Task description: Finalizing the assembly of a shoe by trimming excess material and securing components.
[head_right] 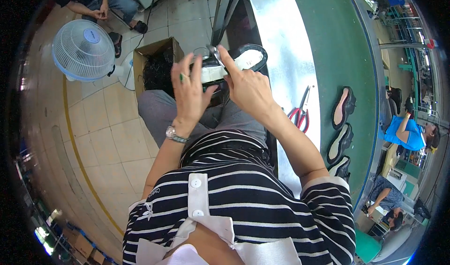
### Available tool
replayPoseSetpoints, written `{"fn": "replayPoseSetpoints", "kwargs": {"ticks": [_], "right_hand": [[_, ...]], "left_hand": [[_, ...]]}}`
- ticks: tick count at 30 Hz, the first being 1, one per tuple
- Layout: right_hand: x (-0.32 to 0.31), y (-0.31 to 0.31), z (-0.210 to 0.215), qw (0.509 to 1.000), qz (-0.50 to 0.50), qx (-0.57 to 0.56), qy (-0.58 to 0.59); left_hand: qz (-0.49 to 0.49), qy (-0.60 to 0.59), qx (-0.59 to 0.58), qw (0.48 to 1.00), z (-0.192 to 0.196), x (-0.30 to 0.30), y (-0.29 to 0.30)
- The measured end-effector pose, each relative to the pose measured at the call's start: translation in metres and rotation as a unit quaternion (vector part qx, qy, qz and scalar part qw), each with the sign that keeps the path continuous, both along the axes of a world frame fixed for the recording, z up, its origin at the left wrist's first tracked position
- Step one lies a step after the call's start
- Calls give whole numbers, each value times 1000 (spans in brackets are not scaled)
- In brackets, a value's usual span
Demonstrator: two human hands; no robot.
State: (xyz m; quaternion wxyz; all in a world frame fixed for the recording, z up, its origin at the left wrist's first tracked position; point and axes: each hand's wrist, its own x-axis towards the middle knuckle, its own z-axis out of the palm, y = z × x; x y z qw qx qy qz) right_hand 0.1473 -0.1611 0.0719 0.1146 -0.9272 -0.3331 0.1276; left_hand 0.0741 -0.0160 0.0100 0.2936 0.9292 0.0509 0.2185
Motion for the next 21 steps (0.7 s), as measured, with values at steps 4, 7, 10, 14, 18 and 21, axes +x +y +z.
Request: {"fn": "replayPoseSetpoints", "kwargs": {"ticks": [4, 7, 10, 14, 18, 21], "right_hand": [[-12, 11, -7, 988, -65, 138, -15], [-1, 12, -9, 1000, -1, 14, 14], [-11, 19, 7, 997, -11, 75, -2], [-12, 19, -25, 999, -27, 45, 5], [18, 9, 7, 999, 4, 3, 31], [38, -1, 5, 998, -39, 37, -38]], "left_hand": [[6, 53, -35, 998, -4, -5, 24], [-17, 35, -87, 995, -7, -4, 27], [-10, 22, -102, 995, -14, -5, 29], [-27, 30, -115, 993, -10, -1, 29], [-76, 71, -105, 989, -9, -4, 48], [-74, 72, -108, 989, -13, -15, 44]]}}
